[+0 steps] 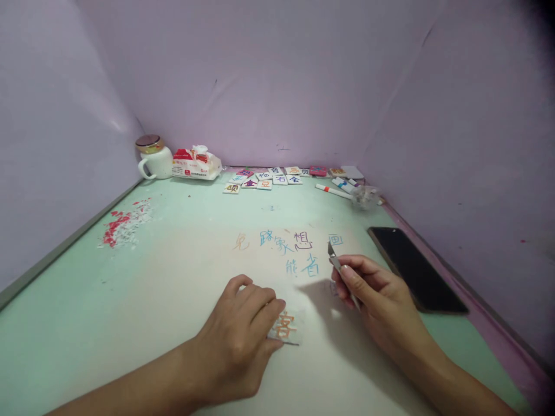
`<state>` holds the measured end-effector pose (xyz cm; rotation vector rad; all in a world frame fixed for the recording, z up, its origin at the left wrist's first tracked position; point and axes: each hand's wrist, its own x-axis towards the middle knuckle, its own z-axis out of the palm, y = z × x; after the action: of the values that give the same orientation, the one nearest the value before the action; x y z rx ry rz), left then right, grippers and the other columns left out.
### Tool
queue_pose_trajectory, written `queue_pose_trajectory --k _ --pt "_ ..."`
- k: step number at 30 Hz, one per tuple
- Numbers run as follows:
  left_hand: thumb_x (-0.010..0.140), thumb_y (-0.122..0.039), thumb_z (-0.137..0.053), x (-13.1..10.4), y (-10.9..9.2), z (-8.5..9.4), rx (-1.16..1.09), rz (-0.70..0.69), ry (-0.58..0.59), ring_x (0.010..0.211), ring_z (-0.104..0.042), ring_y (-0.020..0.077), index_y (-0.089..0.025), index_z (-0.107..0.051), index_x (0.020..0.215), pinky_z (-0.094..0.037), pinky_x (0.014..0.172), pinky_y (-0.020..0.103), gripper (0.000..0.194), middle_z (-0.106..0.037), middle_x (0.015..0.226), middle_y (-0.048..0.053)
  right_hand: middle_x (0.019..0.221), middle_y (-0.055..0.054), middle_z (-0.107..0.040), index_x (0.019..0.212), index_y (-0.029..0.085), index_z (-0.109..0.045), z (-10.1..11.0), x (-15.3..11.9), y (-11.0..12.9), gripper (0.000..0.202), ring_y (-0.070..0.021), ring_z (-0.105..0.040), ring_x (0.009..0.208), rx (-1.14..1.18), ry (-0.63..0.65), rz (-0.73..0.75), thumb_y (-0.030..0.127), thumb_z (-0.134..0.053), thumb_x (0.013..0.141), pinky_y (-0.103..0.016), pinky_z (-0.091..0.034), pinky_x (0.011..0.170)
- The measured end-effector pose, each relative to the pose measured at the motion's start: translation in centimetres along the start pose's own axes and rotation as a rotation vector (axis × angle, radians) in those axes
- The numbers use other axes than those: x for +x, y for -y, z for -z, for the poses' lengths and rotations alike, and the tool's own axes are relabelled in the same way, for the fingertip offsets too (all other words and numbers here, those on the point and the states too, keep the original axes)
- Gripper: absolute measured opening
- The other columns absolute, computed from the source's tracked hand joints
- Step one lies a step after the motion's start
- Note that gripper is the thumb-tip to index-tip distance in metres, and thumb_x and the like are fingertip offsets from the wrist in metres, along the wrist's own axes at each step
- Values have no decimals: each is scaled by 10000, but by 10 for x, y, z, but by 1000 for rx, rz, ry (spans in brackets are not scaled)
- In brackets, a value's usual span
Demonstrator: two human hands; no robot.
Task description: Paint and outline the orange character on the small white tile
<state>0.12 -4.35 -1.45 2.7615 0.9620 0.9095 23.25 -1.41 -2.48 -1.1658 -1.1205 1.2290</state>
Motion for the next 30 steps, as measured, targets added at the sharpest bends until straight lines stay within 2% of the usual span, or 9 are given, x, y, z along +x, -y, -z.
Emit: queue_pose_trajectory --k 15,19,22,24,26,28,30 --pt "773 -96 -533 1 0 1 5 4 -20 835 -591 261 -83 -530 1055 -408 844 511 282 -627 906 141 607 12 -567 901 190 -642 0 1 -4 214 -106 -466 504 -64 12 17 387 -628 819 -222 -362 443" --pt "769 -108 -525 -1 0 -1 -12 35 -20 838 -584 261 -111 -524 1071 -397 852 517 302 -628 921 134 587 13 -554 895 182 -650 1 0 -1 236 -117 -486 511 -185 17 75 402 -602 826 -234 -386 462" --pt "761 -134 -532 -2 1 -3 -33 89 -1 814 -571 264 -112 -535 1035 -379 848 537 275 -619 908 138 609 8 -586 879 195 -663 1 -3 5 185 -131 -535 549 -367 39 142 356 -584 830 -242 -425 504" --pt "755 -155 -544 -2 1 -3 -48 128 32 807 -558 267 -108 -543 1023 -363 848 552 273 -608 899 138 676 -8 -637 860 206 -661 0 -5 10 146 -144 -572 593 -512 105 210 309 -561 839 -247 -440 523" --pt "750 -172 -551 -3 2 -3 -76 160 70 812 -540 265 -114 -544 1037 -355 849 552 294 -594 899 129 718 -13 -658 846 213 -657 0 -8 13 131 -145 -586 603 -664 233 310 266 -537 852 -250 -434 523" --pt "745 -179 -556 -3 2 -4 -112 192 95 823 -516 257 -129 -542 1057 -360 845 532 316 -576 906 117 693 -7 -645 843 213 -655 0 -11 15 135 -138 -575 564 -823 367 428 230 -522 861 -253 -408 501" --pt "738 -187 -564 -4 2 -5 -142 237 116 829 -487 249 -148 -548 1054 -379 817 494 319 -548 919 106 668 -2 -630 850 212 -653 0 -13 15 135 -136 -564 529 -971 431 544 209 -518 862 -257 -382 482"
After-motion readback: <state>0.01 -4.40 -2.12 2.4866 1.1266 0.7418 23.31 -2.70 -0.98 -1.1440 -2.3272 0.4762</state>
